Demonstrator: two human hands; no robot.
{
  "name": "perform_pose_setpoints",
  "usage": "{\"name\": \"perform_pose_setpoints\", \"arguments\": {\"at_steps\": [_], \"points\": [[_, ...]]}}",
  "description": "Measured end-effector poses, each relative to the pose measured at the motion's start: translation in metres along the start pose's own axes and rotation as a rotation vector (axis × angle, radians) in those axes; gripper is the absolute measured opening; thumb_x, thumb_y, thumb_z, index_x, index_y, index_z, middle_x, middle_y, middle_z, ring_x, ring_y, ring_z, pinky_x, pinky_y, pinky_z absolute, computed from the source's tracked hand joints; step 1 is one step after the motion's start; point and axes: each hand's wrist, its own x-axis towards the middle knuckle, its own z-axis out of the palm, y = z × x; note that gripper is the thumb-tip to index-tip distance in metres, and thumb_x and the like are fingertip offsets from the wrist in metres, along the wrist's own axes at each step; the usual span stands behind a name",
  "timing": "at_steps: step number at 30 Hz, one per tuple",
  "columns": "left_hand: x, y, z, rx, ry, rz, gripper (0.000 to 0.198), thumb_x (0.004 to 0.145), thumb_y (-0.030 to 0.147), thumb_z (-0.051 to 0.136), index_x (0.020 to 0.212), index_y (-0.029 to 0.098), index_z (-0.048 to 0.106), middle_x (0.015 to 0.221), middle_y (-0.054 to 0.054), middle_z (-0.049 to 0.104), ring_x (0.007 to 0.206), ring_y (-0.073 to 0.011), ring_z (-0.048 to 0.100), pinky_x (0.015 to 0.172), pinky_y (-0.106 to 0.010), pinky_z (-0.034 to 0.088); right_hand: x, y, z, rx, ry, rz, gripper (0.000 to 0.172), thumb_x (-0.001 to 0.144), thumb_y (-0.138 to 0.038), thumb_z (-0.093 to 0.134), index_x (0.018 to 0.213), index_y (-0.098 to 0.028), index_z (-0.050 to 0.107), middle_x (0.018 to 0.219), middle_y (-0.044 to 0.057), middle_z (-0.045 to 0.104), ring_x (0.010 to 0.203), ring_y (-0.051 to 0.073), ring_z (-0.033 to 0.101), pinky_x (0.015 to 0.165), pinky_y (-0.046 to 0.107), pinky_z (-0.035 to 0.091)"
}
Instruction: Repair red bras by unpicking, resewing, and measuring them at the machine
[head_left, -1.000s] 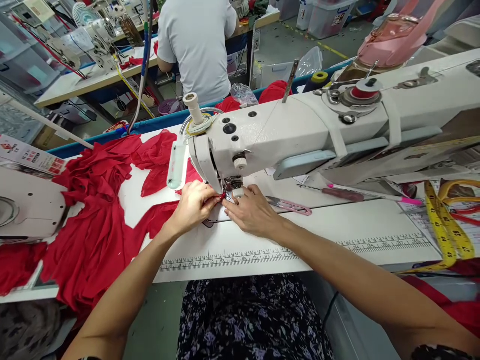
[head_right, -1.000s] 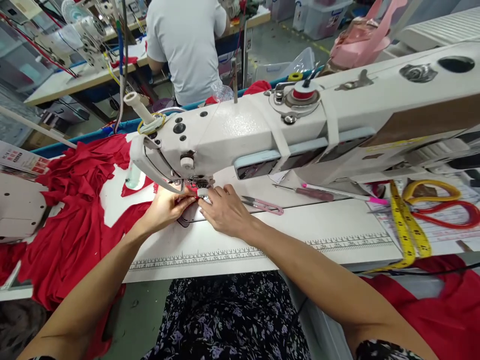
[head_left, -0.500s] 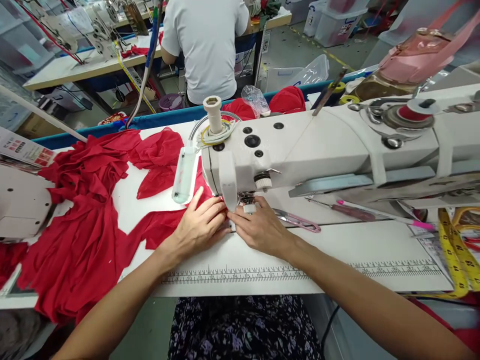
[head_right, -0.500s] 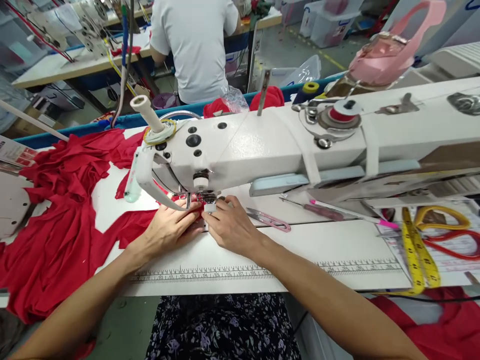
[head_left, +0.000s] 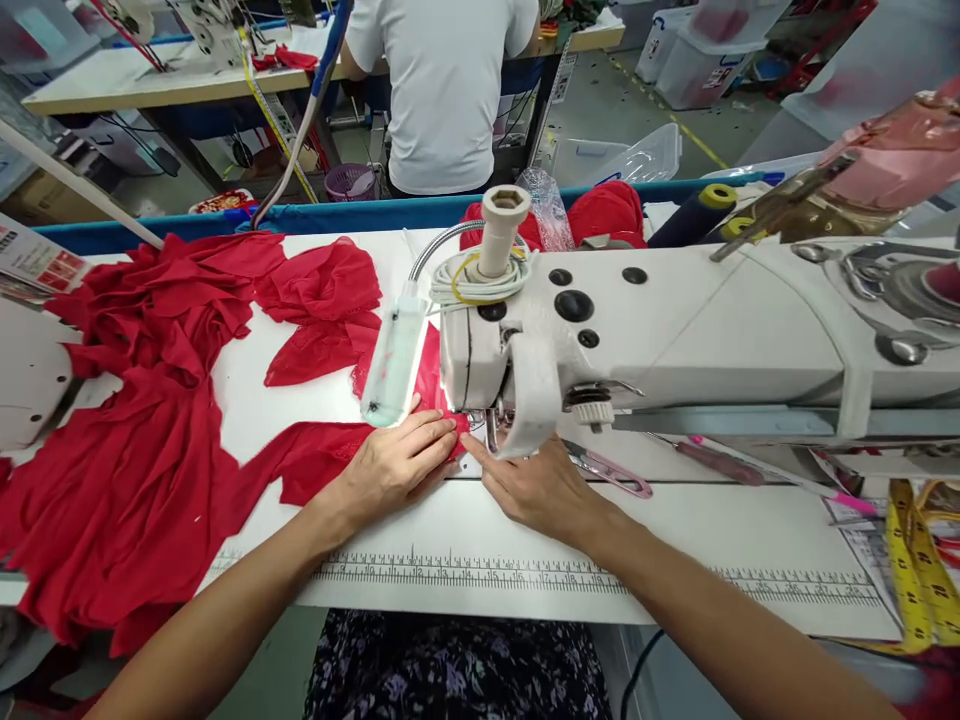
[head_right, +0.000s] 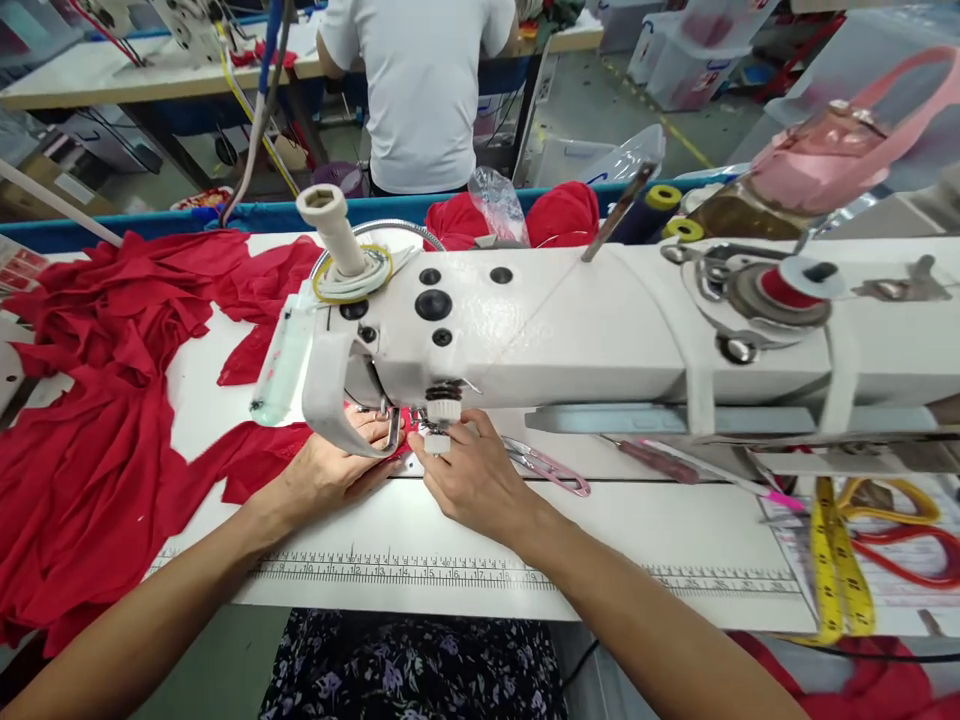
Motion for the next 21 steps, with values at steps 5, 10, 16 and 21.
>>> {"name": "perform_pose_setpoints", "arguments": {"at_steps": [5, 10, 16, 21], "points": [[0.001, -0.002, -0.001, -0.015, -0.019, -0.009, 0.02, 0.094, 0.017, 0.057, 0.113, 0.013, 0.065, 0.112, -0.011, 0.072, 0.111, -0.0238, 0.066, 0.095, -0.039, 0.057, -0.002, -0.001, 0.0, -0.022, -0.037, 0.006, 0.039, 0.093, -0.015, 0.046, 0.128, -0.01, 0.064, 0.077, 0.009, 0.067, 0.081, 0.023, 0.055, 0.088, 0.043, 0.041], [0.003, -0.006, -0.003, -0.003, 0.004, -0.012, 0.018, 0.094, 0.016, 0.058, 0.108, 0.014, 0.068, 0.111, -0.011, 0.072, 0.113, -0.0243, 0.065, 0.091, -0.036, 0.058, -0.002, 0.0, 0.002, -0.038, -0.09, 0.042, 0.048, 0.092, -0.015, 0.048, 0.139, -0.014, 0.055, 0.084, 0.011, 0.067, 0.087, 0.026, 0.056, 0.086, 0.044, 0.04], [0.005, -0.011, -0.005, -0.012, -0.007, -0.009, 0.016, 0.095, 0.017, 0.056, 0.106, 0.014, 0.069, 0.108, -0.011, 0.073, 0.114, -0.0235, 0.064, 0.093, -0.035, 0.056, -0.001, 0.001, 0.006, -0.071, -0.048, 0.032, 0.044, 0.094, -0.016, 0.046, 0.137, -0.015, 0.058, 0.08, 0.01, 0.066, 0.082, 0.025, 0.055, 0.082, 0.043, 0.041], [0.004, -0.014, -0.006, 0.03, 0.042, 0.059, 0.017, 0.096, 0.014, 0.053, 0.105, 0.013, 0.067, 0.107, -0.01, 0.073, 0.115, -0.0226, 0.064, 0.092, -0.033, 0.056, 0.0, -0.002, 0.004, -0.055, -0.087, 0.054, 0.043, 0.093, -0.016, 0.045, 0.133, -0.013, 0.06, 0.08, 0.012, 0.066, 0.084, 0.026, 0.056, 0.082, 0.043, 0.041]]}}
